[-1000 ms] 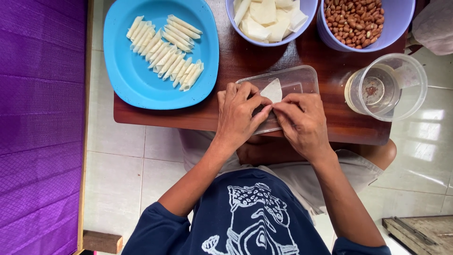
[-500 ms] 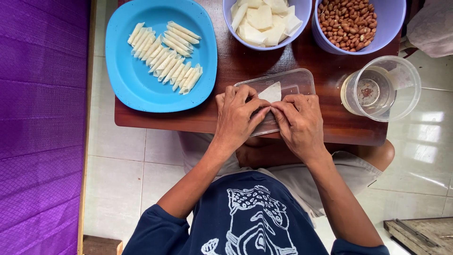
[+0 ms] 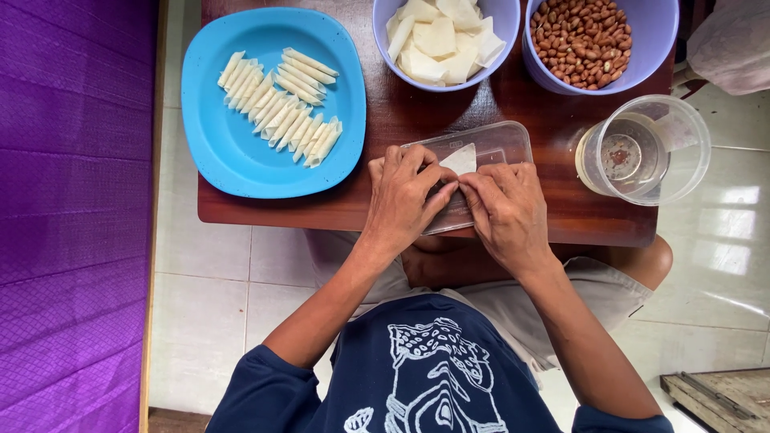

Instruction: Manually assembling nut rolls by placing a peanut inside a small square wrapper and rolling it tightly.

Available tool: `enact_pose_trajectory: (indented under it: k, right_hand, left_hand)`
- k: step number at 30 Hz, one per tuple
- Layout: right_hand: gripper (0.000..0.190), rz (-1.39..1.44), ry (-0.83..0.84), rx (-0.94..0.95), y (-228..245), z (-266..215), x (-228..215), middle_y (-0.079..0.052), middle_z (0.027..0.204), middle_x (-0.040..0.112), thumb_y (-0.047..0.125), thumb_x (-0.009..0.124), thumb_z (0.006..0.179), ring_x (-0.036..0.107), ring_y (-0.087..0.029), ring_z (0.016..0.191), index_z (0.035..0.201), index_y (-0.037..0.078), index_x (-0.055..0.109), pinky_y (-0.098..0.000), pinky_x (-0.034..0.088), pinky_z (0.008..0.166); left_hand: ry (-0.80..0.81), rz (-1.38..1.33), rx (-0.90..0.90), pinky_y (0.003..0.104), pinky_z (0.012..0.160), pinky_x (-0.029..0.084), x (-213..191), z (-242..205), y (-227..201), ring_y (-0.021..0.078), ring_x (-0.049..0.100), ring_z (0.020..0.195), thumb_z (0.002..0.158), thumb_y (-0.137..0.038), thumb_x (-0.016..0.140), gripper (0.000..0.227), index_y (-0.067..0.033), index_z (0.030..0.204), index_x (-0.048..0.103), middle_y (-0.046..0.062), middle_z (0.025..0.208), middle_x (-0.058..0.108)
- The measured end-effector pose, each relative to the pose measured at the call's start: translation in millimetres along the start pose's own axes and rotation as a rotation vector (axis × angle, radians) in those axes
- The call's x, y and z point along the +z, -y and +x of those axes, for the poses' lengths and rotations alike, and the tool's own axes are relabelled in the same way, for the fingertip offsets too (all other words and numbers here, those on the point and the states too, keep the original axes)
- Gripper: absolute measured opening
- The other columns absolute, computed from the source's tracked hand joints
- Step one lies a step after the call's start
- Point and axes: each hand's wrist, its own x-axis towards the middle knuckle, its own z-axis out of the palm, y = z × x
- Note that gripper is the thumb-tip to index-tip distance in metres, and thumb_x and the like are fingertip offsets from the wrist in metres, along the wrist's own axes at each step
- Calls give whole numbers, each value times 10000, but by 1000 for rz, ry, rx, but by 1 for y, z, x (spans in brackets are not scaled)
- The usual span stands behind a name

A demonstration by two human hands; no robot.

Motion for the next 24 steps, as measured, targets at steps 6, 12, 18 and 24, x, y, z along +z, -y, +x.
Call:
enact_pose_trajectory:
  k: [6,12,18,24]
  right_hand:
    - [57,2,-10,1,-3,-3,0,-84,991,638,152,755,1022,606,-298,917,1029,95,756,-411,518,803]
    - [82,-47,7,17,-2,-3,2,-85,961,612,174,733,1046,590,-307,905,1045,95,755,-420,520,802]
    - [79,-21,-13,32,1,-1,0,-77,969,597,171,738,1040,579,-291,917,1054,96,757,-409,513,813]
    - [72,-43,-1,49,2,1,1,-81,966,602,154,729,1050,584,-293,919,1041,89,757,-401,518,798]
  left_hand:
    - [-4,-17,9,427,862,352,1,2,2,215,494,986,940,-290,708,75,-215,939,701,-34,948,501]
    - [-2,-8,3,413,853,357,-2,4,1,207,495,987,961,-295,687,77,-236,1011,693,-38,964,487]
    - [11,-18,10,424,860,347,-2,7,1,214,487,979,960,-282,684,66,-218,968,696,-28,951,482]
    - [14,-16,8,420,855,351,-2,8,2,211,484,981,968,-289,685,97,-222,1037,681,-28,969,466]
